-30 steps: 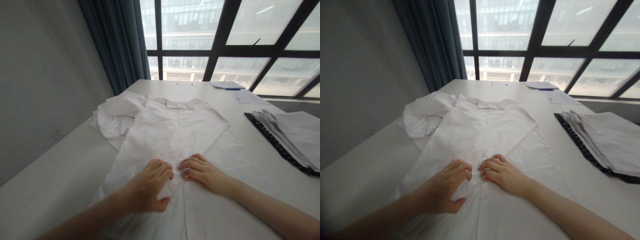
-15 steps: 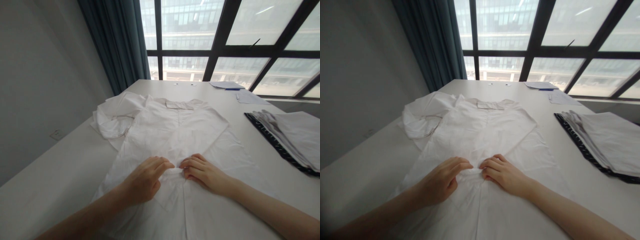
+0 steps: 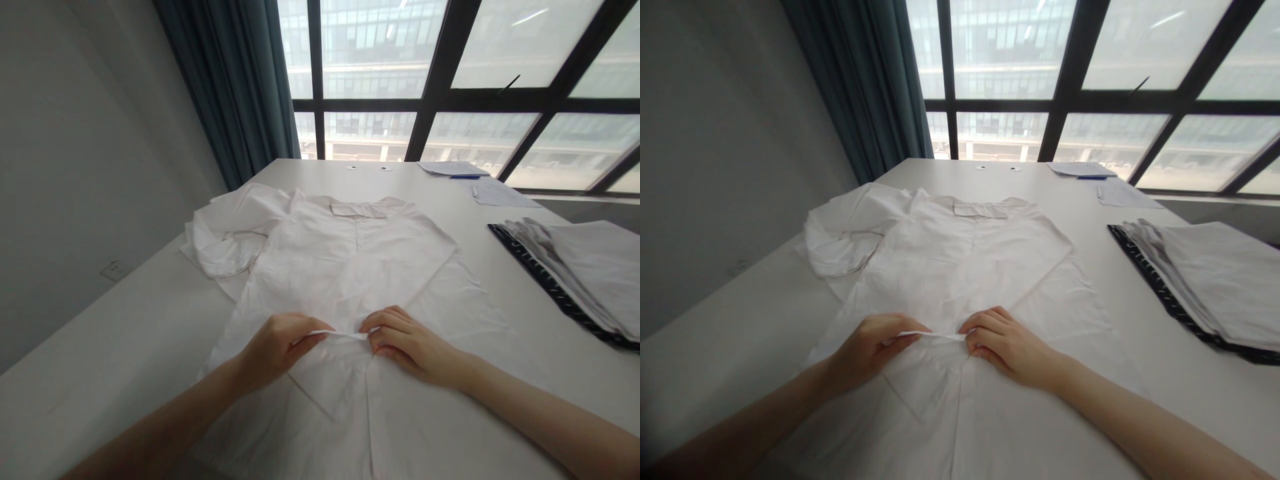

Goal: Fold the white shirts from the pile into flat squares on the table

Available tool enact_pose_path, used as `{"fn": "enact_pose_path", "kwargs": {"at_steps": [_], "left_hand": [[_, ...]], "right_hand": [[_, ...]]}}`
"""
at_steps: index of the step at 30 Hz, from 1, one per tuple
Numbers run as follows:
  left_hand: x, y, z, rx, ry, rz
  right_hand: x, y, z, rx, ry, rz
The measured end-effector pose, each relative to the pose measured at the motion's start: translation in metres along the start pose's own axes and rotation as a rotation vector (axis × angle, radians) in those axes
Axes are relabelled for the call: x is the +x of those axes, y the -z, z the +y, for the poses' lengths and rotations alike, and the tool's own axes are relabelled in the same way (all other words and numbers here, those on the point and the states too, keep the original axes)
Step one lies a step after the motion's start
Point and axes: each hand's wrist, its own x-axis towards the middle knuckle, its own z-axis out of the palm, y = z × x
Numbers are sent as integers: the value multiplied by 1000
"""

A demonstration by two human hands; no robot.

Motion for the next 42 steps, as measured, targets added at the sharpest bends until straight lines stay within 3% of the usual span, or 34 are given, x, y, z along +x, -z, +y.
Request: {"fn": "enact_pose_path", "kwargs": {"at_steps": [5, 9, 18, 24, 36, 40, 42], "left_hand": [[0, 4, -4, 53, -189, -76], [-1, 6, -4, 41, -242, -142], [3, -2, -11, 394, -18, 105], [2, -1, -12, 575, 202, 86], [1, 0, -9, 607, 253, 43], [0, -8, 2, 637, 138, 68], [-2, -12, 11, 579, 3, -31]], "right_hand": [[0, 0, 0, 0, 6, -8], [1, 1, -1, -30, 31, -37], [0, 1, 1, -6, 23, 29], [1, 0, 2, -151, -16, 15], [0, 3, 6, -84, -4, -43], [0, 4, 7, -20, -22, -32], [0, 3, 8, -8, -63, 7]]}}
